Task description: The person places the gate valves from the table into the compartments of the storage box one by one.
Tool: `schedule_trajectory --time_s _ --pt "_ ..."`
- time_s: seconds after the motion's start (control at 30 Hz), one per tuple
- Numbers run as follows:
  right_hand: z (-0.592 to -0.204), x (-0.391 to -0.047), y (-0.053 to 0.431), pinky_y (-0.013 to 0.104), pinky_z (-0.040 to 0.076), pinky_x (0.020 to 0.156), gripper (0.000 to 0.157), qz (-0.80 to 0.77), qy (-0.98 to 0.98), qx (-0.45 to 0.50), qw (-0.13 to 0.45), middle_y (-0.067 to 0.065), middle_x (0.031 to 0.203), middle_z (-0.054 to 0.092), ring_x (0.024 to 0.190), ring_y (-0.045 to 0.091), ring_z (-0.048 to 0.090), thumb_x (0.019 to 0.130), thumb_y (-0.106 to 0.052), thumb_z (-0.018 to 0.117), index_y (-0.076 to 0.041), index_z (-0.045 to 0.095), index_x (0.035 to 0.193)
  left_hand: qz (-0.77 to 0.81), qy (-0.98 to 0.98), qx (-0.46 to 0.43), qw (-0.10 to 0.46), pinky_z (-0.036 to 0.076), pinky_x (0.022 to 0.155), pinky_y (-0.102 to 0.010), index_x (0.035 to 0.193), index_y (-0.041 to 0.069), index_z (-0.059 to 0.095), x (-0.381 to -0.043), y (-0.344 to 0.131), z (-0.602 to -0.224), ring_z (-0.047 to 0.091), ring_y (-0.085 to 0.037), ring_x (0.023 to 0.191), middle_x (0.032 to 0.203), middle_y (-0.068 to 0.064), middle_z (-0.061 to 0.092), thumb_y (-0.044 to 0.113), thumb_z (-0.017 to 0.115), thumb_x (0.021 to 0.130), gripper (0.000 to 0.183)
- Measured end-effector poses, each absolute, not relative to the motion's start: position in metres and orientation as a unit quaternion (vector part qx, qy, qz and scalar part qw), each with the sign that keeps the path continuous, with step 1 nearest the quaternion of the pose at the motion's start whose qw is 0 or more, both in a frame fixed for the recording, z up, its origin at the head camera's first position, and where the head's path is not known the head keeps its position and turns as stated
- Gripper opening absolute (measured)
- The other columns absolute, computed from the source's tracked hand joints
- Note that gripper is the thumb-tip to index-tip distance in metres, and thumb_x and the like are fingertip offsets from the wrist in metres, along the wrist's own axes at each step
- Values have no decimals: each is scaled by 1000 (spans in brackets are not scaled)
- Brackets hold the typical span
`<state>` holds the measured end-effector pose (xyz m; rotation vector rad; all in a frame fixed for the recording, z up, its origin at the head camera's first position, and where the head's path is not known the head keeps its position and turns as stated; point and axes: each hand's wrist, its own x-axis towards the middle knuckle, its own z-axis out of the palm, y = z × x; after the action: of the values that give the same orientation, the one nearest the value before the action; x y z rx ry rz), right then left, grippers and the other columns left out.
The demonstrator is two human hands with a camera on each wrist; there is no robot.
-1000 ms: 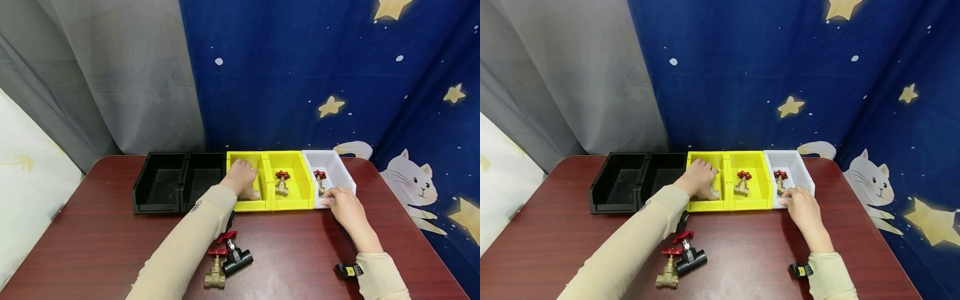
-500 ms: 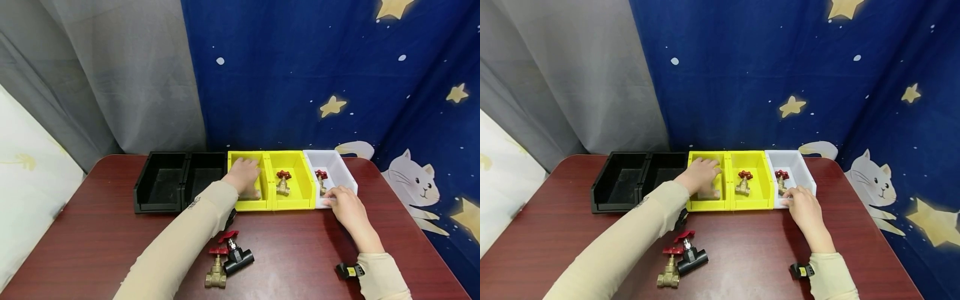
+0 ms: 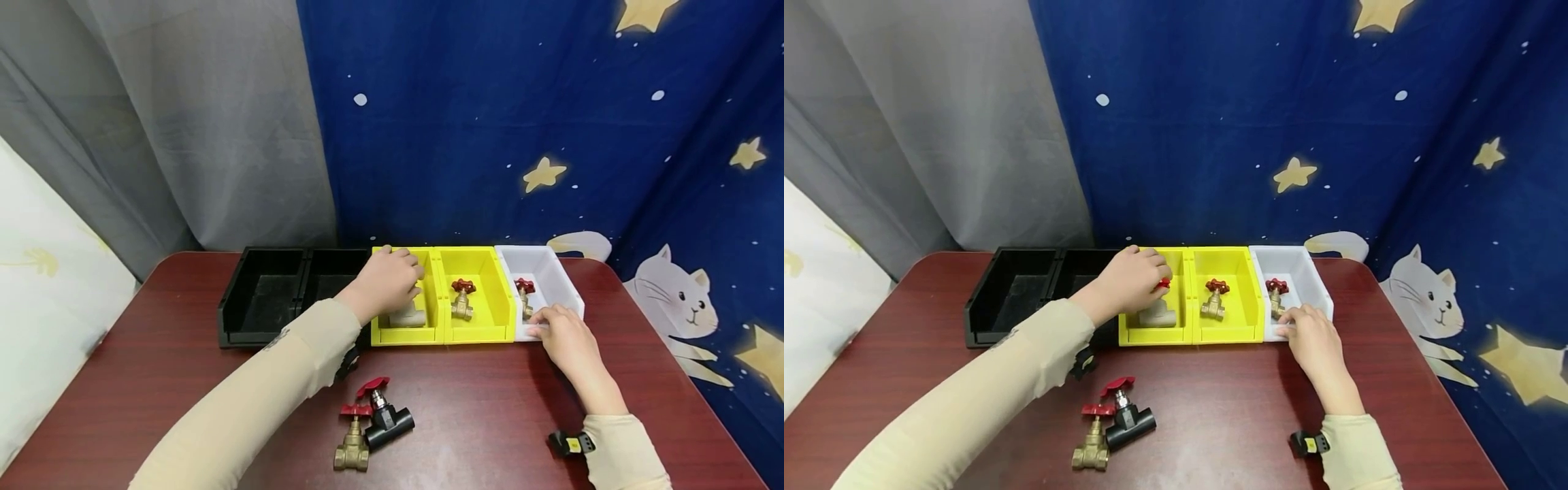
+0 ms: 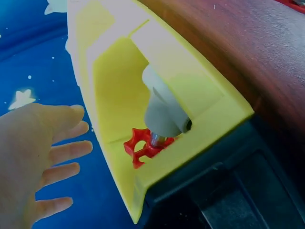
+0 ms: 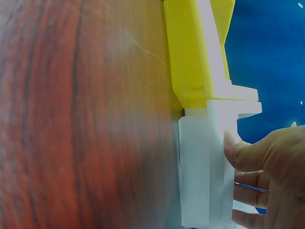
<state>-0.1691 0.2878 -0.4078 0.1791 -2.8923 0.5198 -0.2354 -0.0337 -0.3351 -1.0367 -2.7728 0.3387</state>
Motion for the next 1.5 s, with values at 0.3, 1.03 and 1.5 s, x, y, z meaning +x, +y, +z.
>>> schedule_trajectory --time_s 0.3,1.03,1.5 --pt "-408 -169 287 52 48 75 9 174 -978 61 94 9 85 61 88 36 54 84 -8 77 -5 70 89 82 -906 -368 195 46 92 -40 100 15 72 -212 -58 -333 56 -21 108 107 -2 67 28 59 98 19" --pt "-409 -168 288 53 48 75 10 174 -977 66 100 9 84 60 89 37 55 84 -8 77 -5 70 88 28 -884 -398 245 46 85 -40 105 13 70 -137 -82 -345 61 -23 105 108 -4 68 29 67 91 22" --pt "-408 -169 287 52 48 74 10 172 -977 66 103 9 84 60 87 36 54 83 -8 78 -5 69 88 -23 -905 -374 201 49 76 -36 102 16 72 -96 -100 -359 62 -19 88 97 1 66 32 69 90 20"
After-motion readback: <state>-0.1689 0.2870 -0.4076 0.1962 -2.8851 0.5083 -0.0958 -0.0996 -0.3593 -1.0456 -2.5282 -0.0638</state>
